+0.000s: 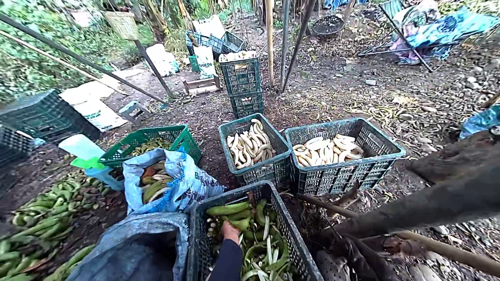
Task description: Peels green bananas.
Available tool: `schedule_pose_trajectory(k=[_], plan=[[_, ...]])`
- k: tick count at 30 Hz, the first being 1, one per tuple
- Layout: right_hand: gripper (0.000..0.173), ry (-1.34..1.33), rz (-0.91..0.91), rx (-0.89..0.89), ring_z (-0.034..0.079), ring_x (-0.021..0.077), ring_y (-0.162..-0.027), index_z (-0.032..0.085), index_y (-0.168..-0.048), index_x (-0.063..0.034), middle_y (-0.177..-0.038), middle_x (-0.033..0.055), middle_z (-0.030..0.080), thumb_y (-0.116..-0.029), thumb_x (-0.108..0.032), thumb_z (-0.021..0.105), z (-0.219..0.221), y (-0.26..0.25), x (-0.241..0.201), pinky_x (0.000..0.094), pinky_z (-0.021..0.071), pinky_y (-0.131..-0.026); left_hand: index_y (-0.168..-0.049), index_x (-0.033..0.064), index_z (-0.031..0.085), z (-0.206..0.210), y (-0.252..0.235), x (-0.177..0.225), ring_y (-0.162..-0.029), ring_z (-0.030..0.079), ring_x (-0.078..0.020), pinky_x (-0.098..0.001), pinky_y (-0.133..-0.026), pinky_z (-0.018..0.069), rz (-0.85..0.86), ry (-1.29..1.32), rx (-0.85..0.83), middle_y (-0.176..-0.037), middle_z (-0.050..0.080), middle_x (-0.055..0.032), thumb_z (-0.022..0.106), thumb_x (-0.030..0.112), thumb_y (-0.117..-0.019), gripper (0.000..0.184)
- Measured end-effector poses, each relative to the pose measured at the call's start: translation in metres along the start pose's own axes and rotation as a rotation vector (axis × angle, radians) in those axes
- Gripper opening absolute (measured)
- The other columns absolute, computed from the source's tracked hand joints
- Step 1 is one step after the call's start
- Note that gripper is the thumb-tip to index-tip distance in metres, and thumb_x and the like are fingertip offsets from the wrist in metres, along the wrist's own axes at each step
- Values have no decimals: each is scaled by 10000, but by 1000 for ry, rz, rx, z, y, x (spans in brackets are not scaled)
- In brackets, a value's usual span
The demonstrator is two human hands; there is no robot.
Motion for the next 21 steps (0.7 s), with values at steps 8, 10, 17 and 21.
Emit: schedule_pose_trajectory(k=[8, 10, 17, 21], plan=[[450, 303, -46, -204, 706, 217, -1041, 709, -1234, -30, -1114, 141, 739, -1052, -355, 455, 62, 8, 5, 478, 544, -966, -1346, 98, 466, -82, 135, 25, -907, 608, -190, -381, -732, 540, -18, 313, -266, -1095, 596, -109, 221, 430, -1116, 472], [517, 455, -97, -368, 711, 280, -1070, 745, -1214, -92, -1119, 141, 750, -1047, -488, 459, 93, 19, 15, 554, 531, -969, -1283, 88, 481, -101, 166, 25, -797, 620, -177, -360, -652, 545, -28, 347, -319, -976, 611, -98, 201, 428, -1115, 471], [583, 549, -81, -524, 709, 298, -1033, 766, -1168, -164, -1058, 108, 762, -1043, -560, 357, 171, 75, 53, 635, 476, -917, -1232, 76, 510, -158, 214, 47, -750, 606, -169, -344, -638, 530, 18, 414, -237, -909, 600, -85, 213, 424, -1119, 471], [555, 523, -149, -509, 714, 299, -1030, 770, -1159, -154, -1066, 106, 766, -1045, -528, 376, 185, 87, 51, 646, 470, -908, -1349, 53, 475, -174, 225, 54, -910, 611, -196, -391, -764, 531, 61, 463, -176, -1087, 608, -131, 212, 401, -1123, 492]])
Point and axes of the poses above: each hand's wrist, its own y-axis away from the middle knuckle, its own z-axis out of the palm, x = y × z, the point moved 2 cm from there along -y, towards the middle knuckle
